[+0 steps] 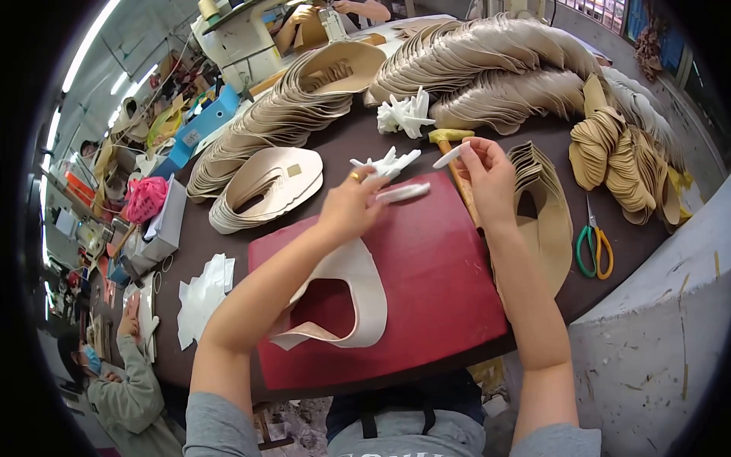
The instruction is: Assembling shoe uppers by inserting white fabric linings and using a small tool to press them into place.
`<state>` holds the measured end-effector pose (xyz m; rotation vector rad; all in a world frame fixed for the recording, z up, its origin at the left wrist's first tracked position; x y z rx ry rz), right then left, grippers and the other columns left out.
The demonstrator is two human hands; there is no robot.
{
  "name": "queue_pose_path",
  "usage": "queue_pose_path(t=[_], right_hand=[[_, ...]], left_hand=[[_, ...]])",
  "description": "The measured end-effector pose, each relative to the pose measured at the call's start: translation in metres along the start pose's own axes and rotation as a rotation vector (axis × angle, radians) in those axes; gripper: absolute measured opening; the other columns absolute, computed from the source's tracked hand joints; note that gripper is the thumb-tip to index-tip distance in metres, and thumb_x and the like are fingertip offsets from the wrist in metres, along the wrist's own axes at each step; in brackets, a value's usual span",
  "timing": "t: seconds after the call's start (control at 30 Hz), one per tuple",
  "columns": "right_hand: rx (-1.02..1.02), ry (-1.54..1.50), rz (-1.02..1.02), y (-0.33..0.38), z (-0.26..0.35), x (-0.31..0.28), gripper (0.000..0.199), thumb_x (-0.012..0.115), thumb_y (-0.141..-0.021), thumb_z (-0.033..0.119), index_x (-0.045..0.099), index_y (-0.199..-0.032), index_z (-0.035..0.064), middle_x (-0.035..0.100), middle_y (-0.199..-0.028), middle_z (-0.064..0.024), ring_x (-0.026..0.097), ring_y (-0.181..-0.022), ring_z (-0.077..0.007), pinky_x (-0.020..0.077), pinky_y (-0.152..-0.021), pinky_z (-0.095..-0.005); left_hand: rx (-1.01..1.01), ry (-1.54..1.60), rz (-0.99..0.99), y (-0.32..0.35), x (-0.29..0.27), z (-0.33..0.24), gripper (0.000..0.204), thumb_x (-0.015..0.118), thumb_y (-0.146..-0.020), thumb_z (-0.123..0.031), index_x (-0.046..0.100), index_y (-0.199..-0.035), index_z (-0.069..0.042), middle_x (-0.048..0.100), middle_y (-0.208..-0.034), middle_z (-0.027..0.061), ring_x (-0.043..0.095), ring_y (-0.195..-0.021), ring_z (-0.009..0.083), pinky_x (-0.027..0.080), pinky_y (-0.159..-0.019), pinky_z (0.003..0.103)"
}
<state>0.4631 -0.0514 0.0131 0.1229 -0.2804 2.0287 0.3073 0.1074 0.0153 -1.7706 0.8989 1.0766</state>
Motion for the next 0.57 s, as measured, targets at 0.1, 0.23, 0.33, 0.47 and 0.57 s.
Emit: queue_pose_path(t=[0.1,0.23,0.33,0.47,0.57], right_hand=[[0.031,-0.152,0.040,0.040,0.030,0.007,0.019,0.060,-0.092,0.009,0.061,-0.109,0.0000,0.063,-0.092,-0.0047,0.059,-0.077,-0.0093,0.0473,-0.068,-0.0183],[0.103,-0.072,0.107,0.092,0.035,-0.030,0.022,0.059,-0.092,0.006,0.059,-0.113,-0.0013,0.062,-0.090,-0.0052,0.058,-0.076,-0.0097,0.0480,-0.071,-0.0183],[0.098,-0.111,0.148,0.115,0.025,-0.036,0.022,0.060,-0.091,0.005,0.060,-0.113,-0.0012,0.063,-0.092,-0.0060,0.059,-0.077,-0.0099,0.0488,-0.073,-0.0180],[0.130,-0.194,0.255,0.159,0.034,-0.024,0.023,0.062,-0.090,0.005,0.061,-0.112,-0.0003,0.065,-0.094,-0.0064,0.060,-0.080,-0.0095,0.0485,-0.074,-0.0162],[0.008,-0.183,0.353,0.190,0.055,-0.006,0.022,0.063,-0.091,0.007,0.062,-0.112,0.0020,0.065,-0.097,-0.0083,0.063,-0.084,-0.0118,0.0509,-0.077,-0.0198]], left_hand=[[0.008,-0.007,0.011,0.011,-0.057,-0.004,0.039,0.060,-0.086,-0.020,0.057,-0.123,-0.009,0.054,-0.127,0.0112,0.064,-0.085,0.0319,0.051,-0.076,0.038],[-0.033,0.238,0.278,0.079,-0.146,-0.021,0.039,0.062,-0.085,-0.013,0.058,-0.123,-0.005,0.063,-0.111,0.0100,0.060,-0.075,0.0229,0.048,-0.070,0.031],[0.002,0.220,0.324,0.149,-0.150,-0.031,0.035,0.064,-0.082,-0.004,0.063,-0.117,-0.003,0.068,-0.099,0.0075,0.059,-0.072,0.0185,0.046,-0.064,0.027],[0.036,0.230,0.206,0.202,-0.128,-0.025,0.034,0.063,-0.083,-0.003,0.063,-0.117,-0.004,0.069,-0.098,0.0090,0.062,-0.076,0.0203,0.048,-0.067,0.028],[-0.407,0.397,0.227,0.198,-0.136,-0.049,0.042,0.066,-0.085,-0.011,0.058,-0.126,-0.010,0.066,-0.110,0.0137,0.063,-0.086,0.0265,0.050,-0.079,0.031]])
Point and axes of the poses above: each hand's wrist, its own y-axis away from the middle knuckle, its own x-axis out of the palm, z = x × y, the point moved 3 cm from there along -y, towards the middle knuckle
